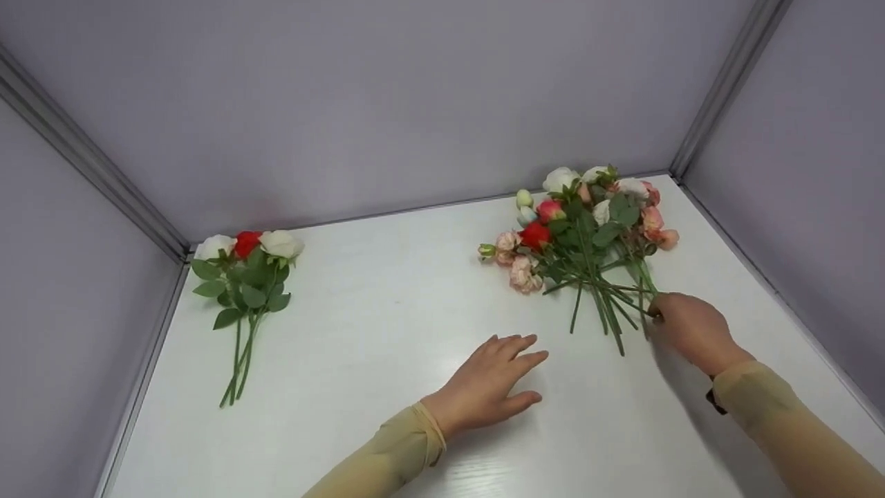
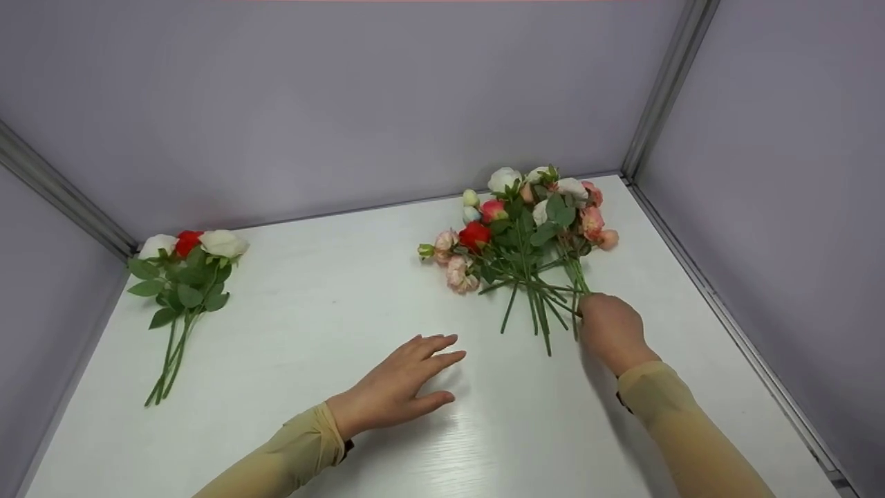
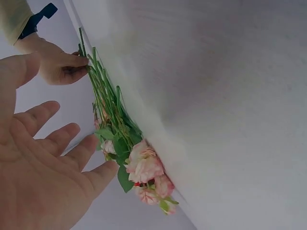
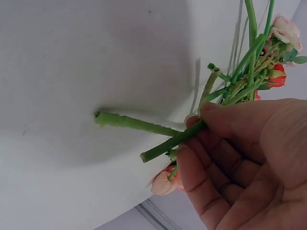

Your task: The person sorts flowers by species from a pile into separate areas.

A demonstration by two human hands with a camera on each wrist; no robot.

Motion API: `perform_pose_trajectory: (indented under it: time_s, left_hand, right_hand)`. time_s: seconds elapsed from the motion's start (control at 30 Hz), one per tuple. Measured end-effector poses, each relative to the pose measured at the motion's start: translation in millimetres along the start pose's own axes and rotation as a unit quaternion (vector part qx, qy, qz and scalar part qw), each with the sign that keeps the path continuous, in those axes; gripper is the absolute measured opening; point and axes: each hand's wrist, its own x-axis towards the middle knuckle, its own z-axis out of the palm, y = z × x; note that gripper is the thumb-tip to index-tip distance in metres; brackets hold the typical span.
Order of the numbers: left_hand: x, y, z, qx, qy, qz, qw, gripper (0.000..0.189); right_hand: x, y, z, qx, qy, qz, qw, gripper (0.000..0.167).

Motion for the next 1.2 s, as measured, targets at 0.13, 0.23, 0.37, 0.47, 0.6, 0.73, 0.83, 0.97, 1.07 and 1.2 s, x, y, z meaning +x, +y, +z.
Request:
perform_pose_trajectory:
  time_s: [0.13,0.23,0.37,0.47,0.6,0.73,0.83,0.97,1.07,1.2]
  left_hand:
    - [0.1,-2.6,-2.3,-0.022,0.016,-0.006,0.9996,0.058]
    - [-0.2,-4.7,-4.4,-0.037,0.031,-0.018,0.9987,0.054]
    - [-0.9,-8.2,-8.3,-0.078,0.052,-0.057,0.9939,0.047]
    - [-1.2,-11.9,-12.7,-0.14,0.075,-0.107,0.9815,0.041]
    - [3.0,-21.4,-21.5,-0.282,0.125,-0.178,0.9344,0.036]
    - [13.4,-34.5,-33.5,-0.433,0.189,-0.218,0.854,0.033]
    - [18.8,-41.5,-44.8,-0.515,0.241,-0.223,0.7917,0.035]
    - [18.6,-48.1,-57.7,-0.57,0.302,-0.218,0.732,0.037]
    - [14.1,-51.7,-63.0,-0.586,0.331,-0.221,0.7057,0.031]
    - [8.0,-55.5,-65.6,-0.597,0.34,-0.224,0.6912,0.025]
  right_hand:
    - [-4.4,-2,-3,0.023,-0.001,0.002,0.9997,0.019]
    - [-7.2,-5,-7,0.038,0.006,-0.004,0.9993,0.018]
    - [-9.2,-12,-11,0.066,0.008,-0.006,0.9978,0.017]
    - [-9.3,-25,-13,0.109,-0.004,0.002,0.994,0.019]
    - [-6.7,-54,-8,0.183,-0.01,-0.008,0.983,0.021]
    - [-3.5,-97,8,0.271,-0.014,-0.025,0.9623,0.017]
    - [-1.2,-132,25,0.334,-0.023,-0.039,0.9414,0.015]
    - [2.5,-170,43,0.373,-0.033,-0.062,0.9253,0.012]
    - [4.9,-189,52,0.381,-0.039,-0.073,0.921,0.009]
    - [7.5,-203,60,0.39,-0.039,-0.082,0.9164,0.008]
